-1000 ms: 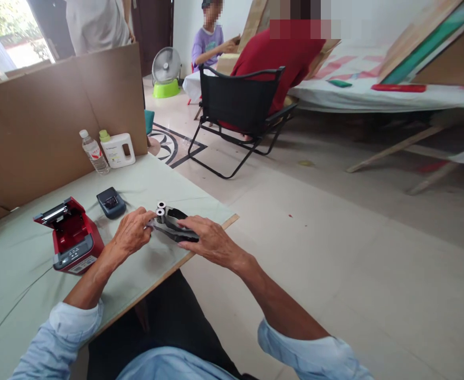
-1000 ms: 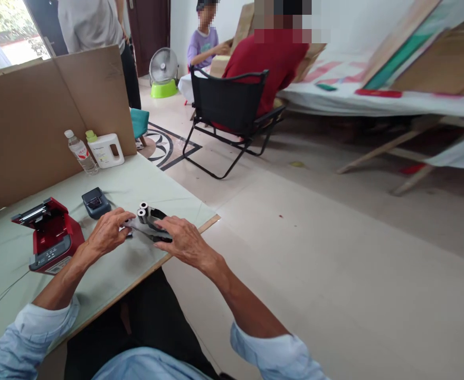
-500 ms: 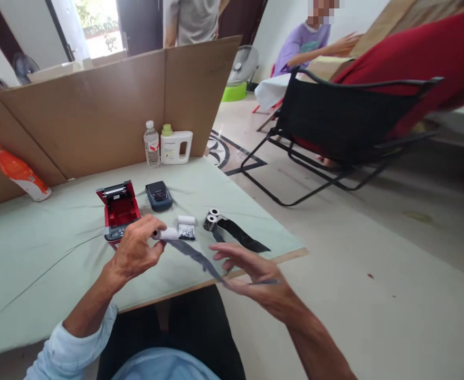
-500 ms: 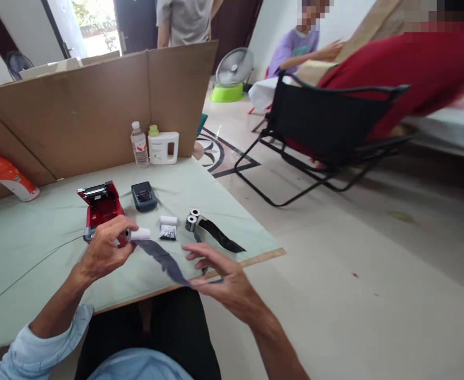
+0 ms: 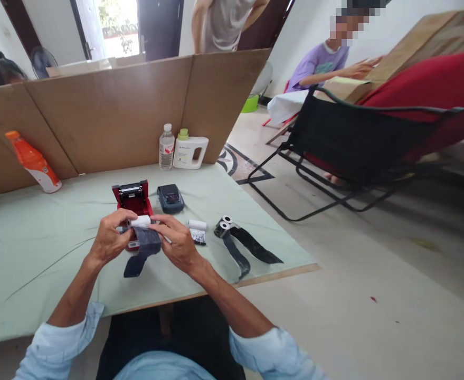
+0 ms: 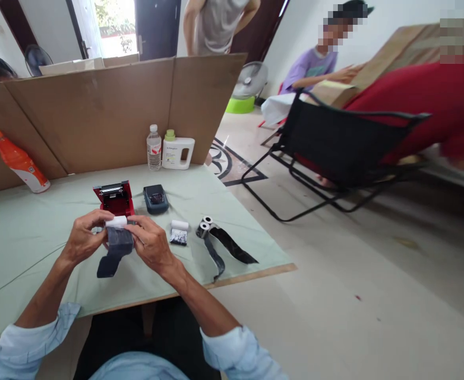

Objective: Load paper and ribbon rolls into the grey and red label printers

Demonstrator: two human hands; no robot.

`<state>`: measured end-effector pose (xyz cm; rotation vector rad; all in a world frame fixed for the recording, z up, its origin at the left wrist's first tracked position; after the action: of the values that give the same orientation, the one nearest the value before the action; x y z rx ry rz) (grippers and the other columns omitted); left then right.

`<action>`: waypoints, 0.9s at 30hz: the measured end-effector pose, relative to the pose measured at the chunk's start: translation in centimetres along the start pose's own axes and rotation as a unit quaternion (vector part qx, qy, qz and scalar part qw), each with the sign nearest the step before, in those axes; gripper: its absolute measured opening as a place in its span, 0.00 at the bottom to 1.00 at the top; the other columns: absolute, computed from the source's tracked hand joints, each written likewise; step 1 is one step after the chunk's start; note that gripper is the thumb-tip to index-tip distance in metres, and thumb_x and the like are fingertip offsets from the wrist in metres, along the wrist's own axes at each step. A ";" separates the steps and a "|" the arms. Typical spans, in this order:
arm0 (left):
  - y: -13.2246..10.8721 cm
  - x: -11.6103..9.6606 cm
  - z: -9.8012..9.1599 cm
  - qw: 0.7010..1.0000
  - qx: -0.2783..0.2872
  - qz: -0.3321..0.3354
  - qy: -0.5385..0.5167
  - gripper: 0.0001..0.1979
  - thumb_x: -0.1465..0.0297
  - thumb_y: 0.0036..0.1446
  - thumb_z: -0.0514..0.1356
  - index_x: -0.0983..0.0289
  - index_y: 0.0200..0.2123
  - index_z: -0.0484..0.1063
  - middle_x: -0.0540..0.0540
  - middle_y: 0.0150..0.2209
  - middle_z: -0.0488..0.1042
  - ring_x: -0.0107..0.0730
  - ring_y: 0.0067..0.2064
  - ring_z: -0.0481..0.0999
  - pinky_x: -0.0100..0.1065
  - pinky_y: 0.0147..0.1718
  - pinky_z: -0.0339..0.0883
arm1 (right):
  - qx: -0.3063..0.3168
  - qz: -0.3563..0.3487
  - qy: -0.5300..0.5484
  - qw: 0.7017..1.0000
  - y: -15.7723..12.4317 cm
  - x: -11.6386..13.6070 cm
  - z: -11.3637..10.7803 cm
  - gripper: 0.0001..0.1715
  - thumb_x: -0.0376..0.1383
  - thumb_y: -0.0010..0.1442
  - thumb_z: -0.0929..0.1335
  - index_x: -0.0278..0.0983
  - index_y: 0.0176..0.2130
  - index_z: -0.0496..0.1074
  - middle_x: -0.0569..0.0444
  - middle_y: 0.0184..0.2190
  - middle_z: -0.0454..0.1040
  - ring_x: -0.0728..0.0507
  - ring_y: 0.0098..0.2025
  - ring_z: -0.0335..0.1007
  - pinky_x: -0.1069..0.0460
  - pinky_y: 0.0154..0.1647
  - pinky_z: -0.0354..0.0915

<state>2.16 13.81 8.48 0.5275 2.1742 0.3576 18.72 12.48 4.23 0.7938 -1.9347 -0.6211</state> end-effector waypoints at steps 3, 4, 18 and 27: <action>1.2 2.6 -0.2 1.000 0.009 -0.019 0.012 0.11 0.74 0.54 0.61 0.64 0.41 0.81 0.57 0.41 0.84 0.36 0.41 0.81 0.35 0.42 0.74 | 0.032 0.008 -0.025 0.999 1.8 -1.5 1.6 0.18 0.29 0.70 0.65 0.42 0.48 0.82 0.45 0.53 0.82 0.38 0.55 0.78 0.40 0.60 0.74; 1.5 3.4 -0.1 0.999 0.014 -0.026 0.018 0.11 0.74 0.54 0.61 0.64 0.40 0.81 0.57 0.41 0.84 0.36 0.40 0.81 0.35 0.42 0.74 | 0.041 0.010 -0.037 0.998 2.2 -1.9 2.1 0.17 0.29 0.70 0.65 0.41 0.48 0.83 0.44 0.53 0.82 0.38 0.55 0.78 0.41 0.60 0.74; 3.5 6.3 1.4 0.979 0.157 -0.062 0.113 0.18 0.77 0.50 0.57 0.62 0.38 0.86 0.55 0.40 0.87 0.39 0.42 0.84 0.35 0.45 0.73 | 0.185 0.043 -0.126 0.974 3.3 -3.7 5.6 0.19 0.25 0.65 0.65 0.39 0.46 0.83 0.47 0.43 0.84 0.38 0.48 0.75 0.44 0.55 0.67; 4.4 6.3 2.0 0.964 0.194 -0.075 0.165 0.16 0.76 0.48 0.60 0.63 0.37 0.86 0.54 0.33 0.85 0.38 0.35 0.82 0.32 0.34 0.67 | 0.218 0.061 -0.159 0.961 5.3 -3.9 5.5 0.21 0.25 0.66 0.63 0.39 0.46 0.83 0.49 0.42 0.86 0.38 0.46 0.76 0.47 0.48 0.65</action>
<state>1.35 20.85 4.92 0.5400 2.6096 -0.0753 13.76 19.45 3.30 0.8741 -2.4434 -0.2546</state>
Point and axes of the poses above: each hand's wrist, its own y-axis towards the middle knuckle, its own z-axis out of the palm, x = y × z, the point moved 9 cm from there along y, towards the middle knuckle
